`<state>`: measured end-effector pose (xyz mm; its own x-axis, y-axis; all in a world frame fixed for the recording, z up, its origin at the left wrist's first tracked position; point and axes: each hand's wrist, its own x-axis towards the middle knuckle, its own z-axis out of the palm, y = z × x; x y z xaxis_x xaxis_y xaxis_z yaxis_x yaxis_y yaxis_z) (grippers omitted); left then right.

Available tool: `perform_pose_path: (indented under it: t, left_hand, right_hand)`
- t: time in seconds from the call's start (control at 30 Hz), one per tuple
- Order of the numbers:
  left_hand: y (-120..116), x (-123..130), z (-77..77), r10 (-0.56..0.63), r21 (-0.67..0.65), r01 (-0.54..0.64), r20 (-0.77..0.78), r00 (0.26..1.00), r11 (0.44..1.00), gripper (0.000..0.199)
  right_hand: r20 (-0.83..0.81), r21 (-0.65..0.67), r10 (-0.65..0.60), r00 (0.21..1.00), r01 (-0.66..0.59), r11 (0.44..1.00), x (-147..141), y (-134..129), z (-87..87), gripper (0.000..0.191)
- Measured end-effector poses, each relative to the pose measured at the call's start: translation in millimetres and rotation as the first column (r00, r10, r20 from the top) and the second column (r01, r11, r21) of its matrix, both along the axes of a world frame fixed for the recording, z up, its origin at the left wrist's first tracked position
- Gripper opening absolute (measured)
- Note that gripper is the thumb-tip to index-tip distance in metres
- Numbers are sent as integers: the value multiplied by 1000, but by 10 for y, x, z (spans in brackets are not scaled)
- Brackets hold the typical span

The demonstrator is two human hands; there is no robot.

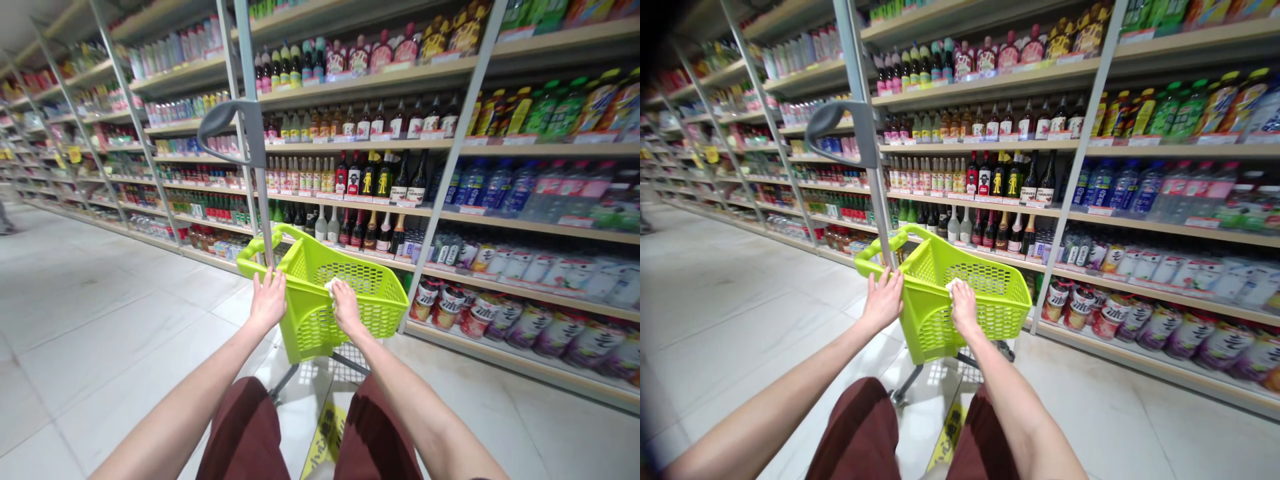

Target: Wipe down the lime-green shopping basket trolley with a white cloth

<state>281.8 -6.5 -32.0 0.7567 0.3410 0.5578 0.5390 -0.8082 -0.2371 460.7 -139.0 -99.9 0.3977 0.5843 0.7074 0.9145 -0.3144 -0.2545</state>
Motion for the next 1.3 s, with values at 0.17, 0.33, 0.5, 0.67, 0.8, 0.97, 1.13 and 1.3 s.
perform_pose_path:
  t: [0.17,0.33,0.5,0.67,0.8,0.97,1.13,1.3]
  left_hand:
    - [-47,-44,47,5,28,-4,-31,1000,1000,59]
    - [-151,-107,40,-6,11,6,-18,1000,1000,58]
    - [-319,-117,69,-29,-26,29,-6,1000,999,57]
    - [-433,-157,128,-108,-21,108,17,994,994,55]
    - [-313,-342,188,-192,22,190,96,977,981,49]
    - [93,-547,281,-82,18,80,232,969,997,48]
    - [207,-514,344,-54,1,55,225,973,999,35]
    - [110,-517,372,-19,6,18,276,961,1000,29]
  right_hand:
    - [16,15,60,998,-60,998,-184,146,-87,54]
    - [43,-53,33,998,-31,998,-33,-94,-202,59]
    - [29,-60,-19,999,21,998,52,-156,-188,61]
    - [-4,-58,-59,998,58,997,131,-166,-152,63]
    - [-58,3,-109,992,109,994,134,-137,-136,63]
    - [-61,161,-31,998,41,986,-18,17,-47,61]
    - [-99,297,106,989,-73,952,-346,282,91,57]
    - [-112,372,244,963,-188,909,-811,518,233,60]
